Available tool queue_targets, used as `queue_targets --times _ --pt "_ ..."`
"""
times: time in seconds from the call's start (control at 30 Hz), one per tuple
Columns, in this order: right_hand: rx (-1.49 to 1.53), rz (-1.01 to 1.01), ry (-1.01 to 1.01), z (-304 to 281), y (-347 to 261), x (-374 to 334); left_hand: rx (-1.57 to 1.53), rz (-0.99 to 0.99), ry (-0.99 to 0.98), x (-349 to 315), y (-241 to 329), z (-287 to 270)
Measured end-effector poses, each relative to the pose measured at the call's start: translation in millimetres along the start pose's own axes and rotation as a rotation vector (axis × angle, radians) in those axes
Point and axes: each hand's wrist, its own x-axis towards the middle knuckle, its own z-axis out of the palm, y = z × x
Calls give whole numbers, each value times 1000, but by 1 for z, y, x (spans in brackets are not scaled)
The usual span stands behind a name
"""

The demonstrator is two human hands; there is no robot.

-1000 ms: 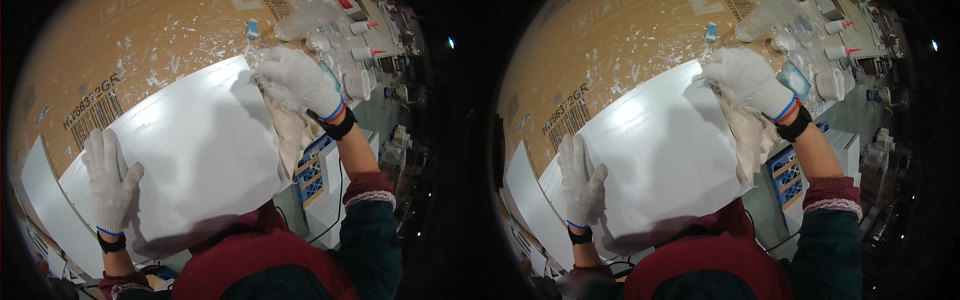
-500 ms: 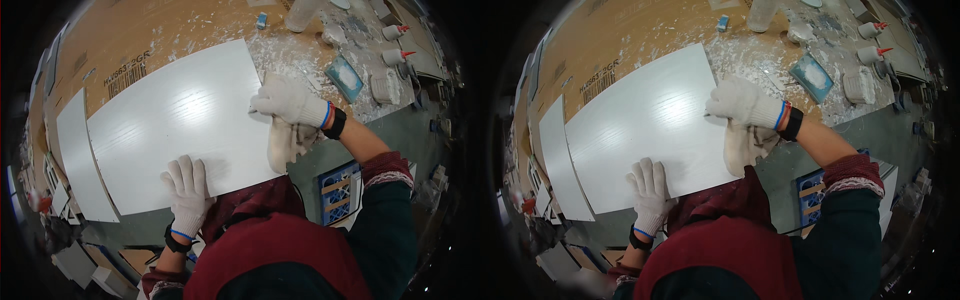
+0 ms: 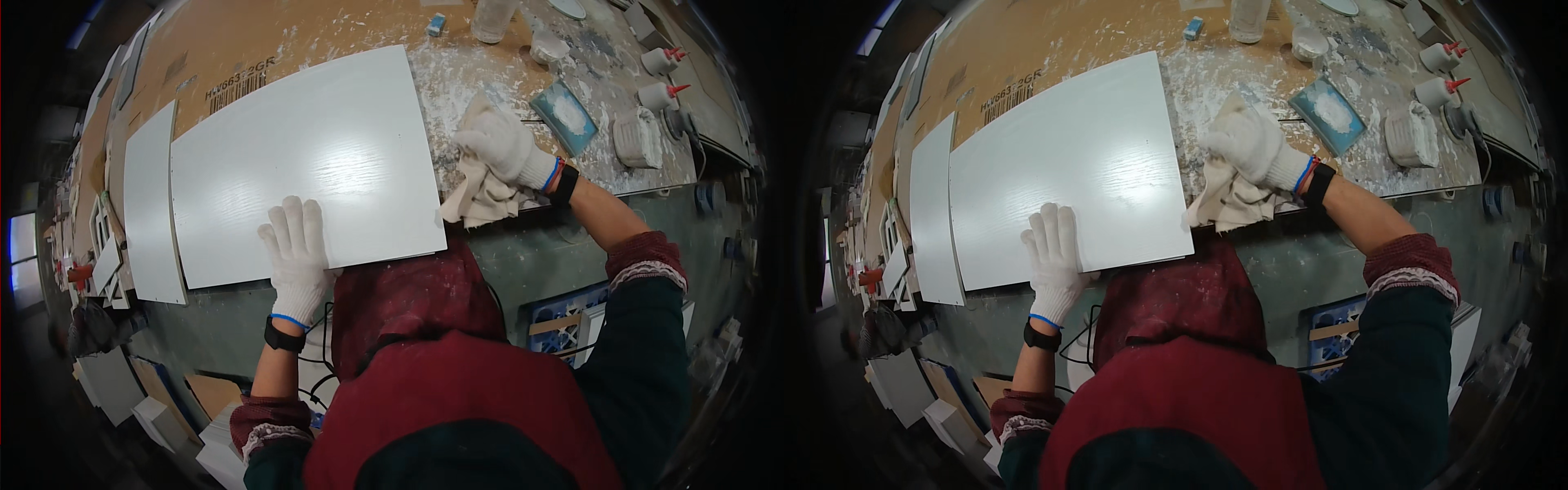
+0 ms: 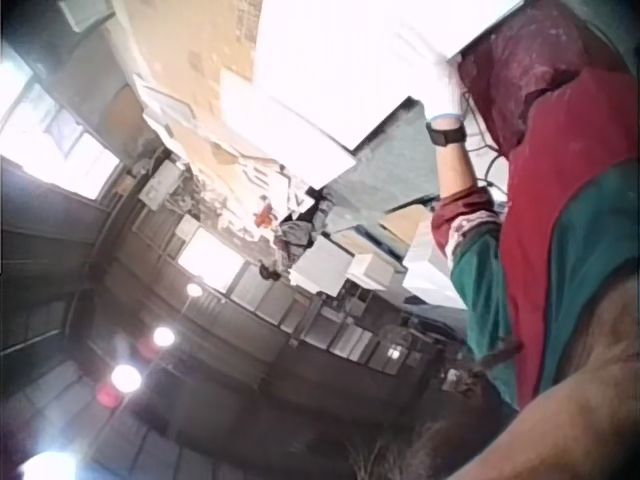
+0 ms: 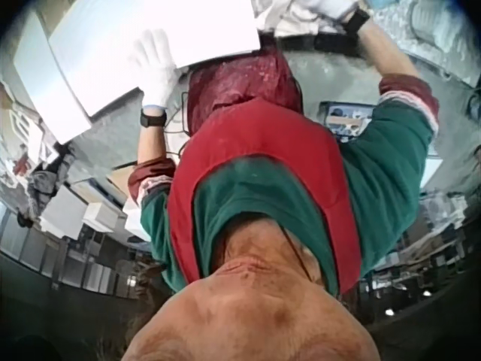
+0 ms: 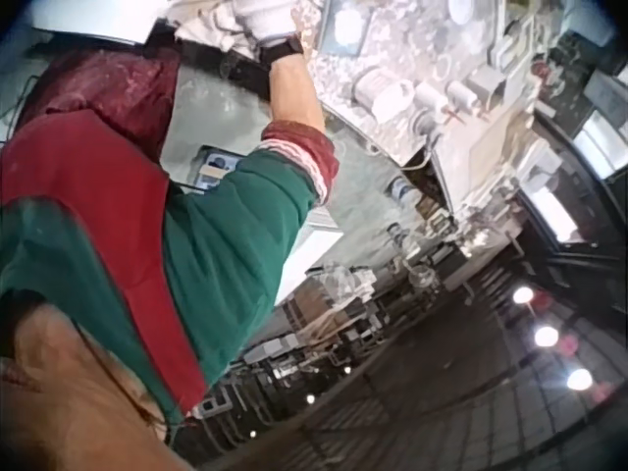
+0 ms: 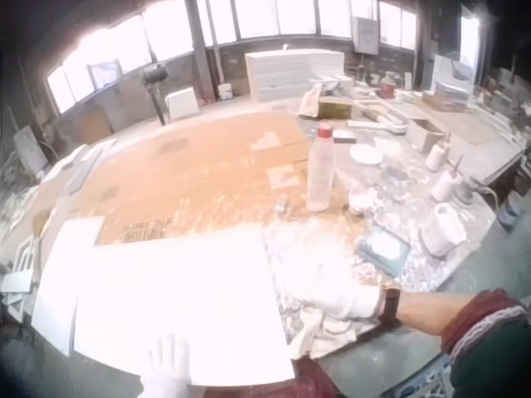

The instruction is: The recorder is scraping and cleaning the edges of white furniture panels in a workshop.

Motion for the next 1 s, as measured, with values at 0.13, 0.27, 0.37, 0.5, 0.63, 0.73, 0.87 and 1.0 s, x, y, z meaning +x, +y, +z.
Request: queue_targets --times 0.13,0.27,0.37,0.5,0.63,0.73,0.87,1.0 --pt "-148 450 106 -8 23 33 -21 1 -9 -3 -2 4" --pt "-91 444 441 -44 30 77 -17 11 -9 -4 -3 1" --pt "-79 25 513 -59 -5 90 -61 -5 -48 -3 -4 -5" --pt "-5 -86 -47 -19 -87 59 -100 -12 -89 -4 -9 -5" --pt "3 40 -35 8 -123 30 -229 -12 -123 -13 -28 -2" --pt "59 -16 -242 -3 -158 9 -263 1 -59 -22 -48 -7" --pt "334 -118 -378 -21 -170 23 -309 19 42 -30 -61 -7" --pt "448 -7 -404 -15 -165 102 -305 20 64 -31 -67 -1"
